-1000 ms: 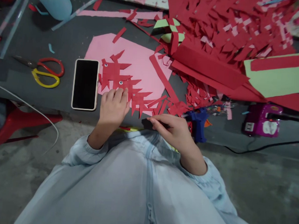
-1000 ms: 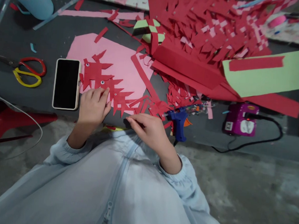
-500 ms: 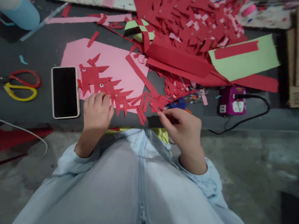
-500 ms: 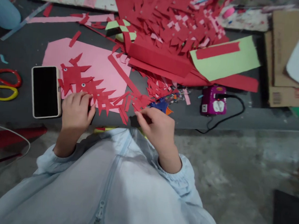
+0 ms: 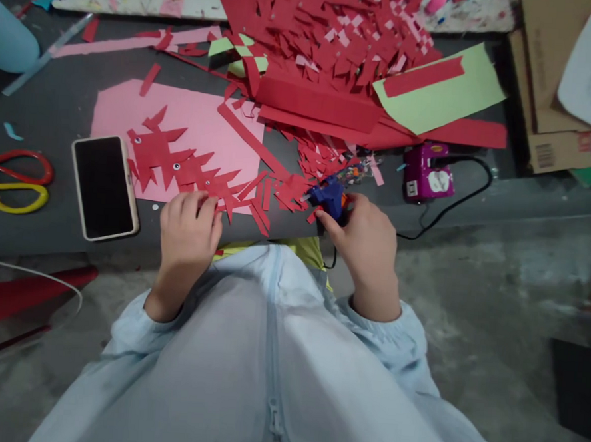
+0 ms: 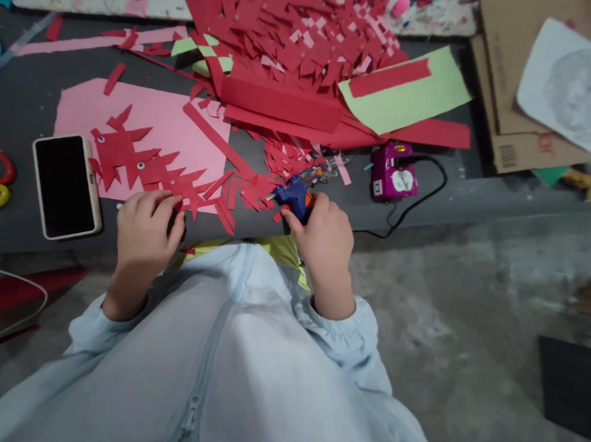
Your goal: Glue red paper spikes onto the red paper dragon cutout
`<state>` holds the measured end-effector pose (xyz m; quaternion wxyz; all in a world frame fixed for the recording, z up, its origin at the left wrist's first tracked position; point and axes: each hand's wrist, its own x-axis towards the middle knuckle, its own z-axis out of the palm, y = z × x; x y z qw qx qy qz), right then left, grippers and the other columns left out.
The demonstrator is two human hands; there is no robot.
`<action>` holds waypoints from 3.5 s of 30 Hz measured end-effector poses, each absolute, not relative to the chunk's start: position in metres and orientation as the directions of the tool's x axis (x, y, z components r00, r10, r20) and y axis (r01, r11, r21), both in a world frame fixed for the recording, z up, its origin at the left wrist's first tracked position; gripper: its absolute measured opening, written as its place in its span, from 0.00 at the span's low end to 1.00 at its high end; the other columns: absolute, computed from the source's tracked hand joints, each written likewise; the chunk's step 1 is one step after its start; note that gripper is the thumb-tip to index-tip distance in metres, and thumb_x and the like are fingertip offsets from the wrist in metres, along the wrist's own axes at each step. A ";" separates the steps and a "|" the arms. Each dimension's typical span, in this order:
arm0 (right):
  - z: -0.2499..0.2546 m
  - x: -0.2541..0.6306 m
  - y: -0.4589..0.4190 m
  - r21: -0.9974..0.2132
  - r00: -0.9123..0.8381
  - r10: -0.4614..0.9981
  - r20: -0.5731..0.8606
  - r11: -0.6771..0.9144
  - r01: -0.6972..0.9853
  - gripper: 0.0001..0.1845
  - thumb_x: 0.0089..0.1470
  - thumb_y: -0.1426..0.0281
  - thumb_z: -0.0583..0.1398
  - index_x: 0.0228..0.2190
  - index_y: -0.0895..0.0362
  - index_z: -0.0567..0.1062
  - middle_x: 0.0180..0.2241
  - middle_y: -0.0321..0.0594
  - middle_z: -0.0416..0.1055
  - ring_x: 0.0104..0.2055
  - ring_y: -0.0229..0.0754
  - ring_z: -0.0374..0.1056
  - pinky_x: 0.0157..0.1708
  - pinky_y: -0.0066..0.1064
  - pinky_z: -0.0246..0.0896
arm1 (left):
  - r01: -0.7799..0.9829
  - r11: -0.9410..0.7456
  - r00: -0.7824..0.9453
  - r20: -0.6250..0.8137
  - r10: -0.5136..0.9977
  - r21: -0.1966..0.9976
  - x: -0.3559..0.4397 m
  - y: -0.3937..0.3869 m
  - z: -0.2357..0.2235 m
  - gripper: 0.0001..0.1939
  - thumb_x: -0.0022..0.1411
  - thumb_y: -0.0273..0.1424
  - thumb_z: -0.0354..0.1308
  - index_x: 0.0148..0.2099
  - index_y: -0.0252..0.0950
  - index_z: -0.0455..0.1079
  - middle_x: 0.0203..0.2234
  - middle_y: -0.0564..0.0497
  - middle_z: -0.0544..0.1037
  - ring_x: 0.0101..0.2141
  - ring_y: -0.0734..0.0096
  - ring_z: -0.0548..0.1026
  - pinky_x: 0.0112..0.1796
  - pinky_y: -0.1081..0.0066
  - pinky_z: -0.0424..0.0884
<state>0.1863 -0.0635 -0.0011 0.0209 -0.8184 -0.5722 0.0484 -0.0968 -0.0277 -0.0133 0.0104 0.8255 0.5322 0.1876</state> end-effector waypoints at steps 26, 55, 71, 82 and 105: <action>-0.001 0.226 -0.086 -0.574 0.311 0.947 -0.083 -0.300 0.762 0.29 0.55 0.48 0.58 0.47 0.57 0.74 0.40 0.49 0.78 0.35 0.49 0.71 0.37 0.40 0.65 | 0.844 -0.522 0.531 -0.051 0.846 0.125 0.024 -0.003 0.010 0.19 0.70 0.29 0.49 0.58 0.26 0.70 0.48 0.34 0.76 0.50 0.47 0.72 0.47 0.55 0.70; 0.017 0.246 -0.109 -0.923 0.463 0.845 -0.269 -0.089 -0.373 0.23 0.46 0.50 0.69 0.34 0.56 0.78 0.19 0.25 0.55 0.14 0.26 0.46 0.15 0.25 0.45 | 0.225 -0.007 0.118 -0.020 0.993 0.974 -0.013 0.027 -0.005 0.17 0.63 0.48 0.60 0.41 0.39 0.71 0.28 0.52 0.80 0.26 0.71 0.80 0.29 0.72 0.77; 0.017 0.223 -0.103 -0.929 0.194 0.915 -0.354 -0.321 -0.185 0.19 0.51 0.50 0.66 0.31 0.53 0.79 0.20 0.34 0.68 0.17 0.37 0.61 0.17 0.33 0.58 | 0.610 -0.078 -0.085 0.163 0.983 0.789 -0.090 -0.008 0.016 0.06 0.61 0.35 0.59 0.36 0.40 0.73 0.28 0.54 0.80 0.30 0.71 0.78 0.33 0.70 0.75; 0.018 0.186 -0.081 -0.915 0.041 0.920 -0.389 -0.391 0.101 0.18 0.55 0.50 0.64 0.31 0.51 0.80 0.21 0.37 0.71 0.18 0.41 0.66 0.18 0.36 0.61 | 0.666 -0.469 0.496 0.126 0.859 0.580 -0.096 -0.039 0.004 0.11 0.66 0.30 0.51 0.40 0.36 0.75 0.36 0.48 0.83 0.40 0.64 0.78 0.46 0.63 0.74; 0.027 0.187 -0.090 -0.922 0.217 0.913 -0.347 -0.374 0.098 0.20 0.52 0.49 0.64 0.26 0.52 0.74 0.19 0.35 0.68 0.19 0.40 0.66 0.17 0.34 0.61 | 0.760 -0.612 0.571 0.223 0.790 0.221 -0.031 -0.046 -0.005 0.10 0.66 0.24 0.50 0.38 0.35 0.74 0.50 0.43 0.82 0.35 0.63 0.76 0.34 0.64 0.69</action>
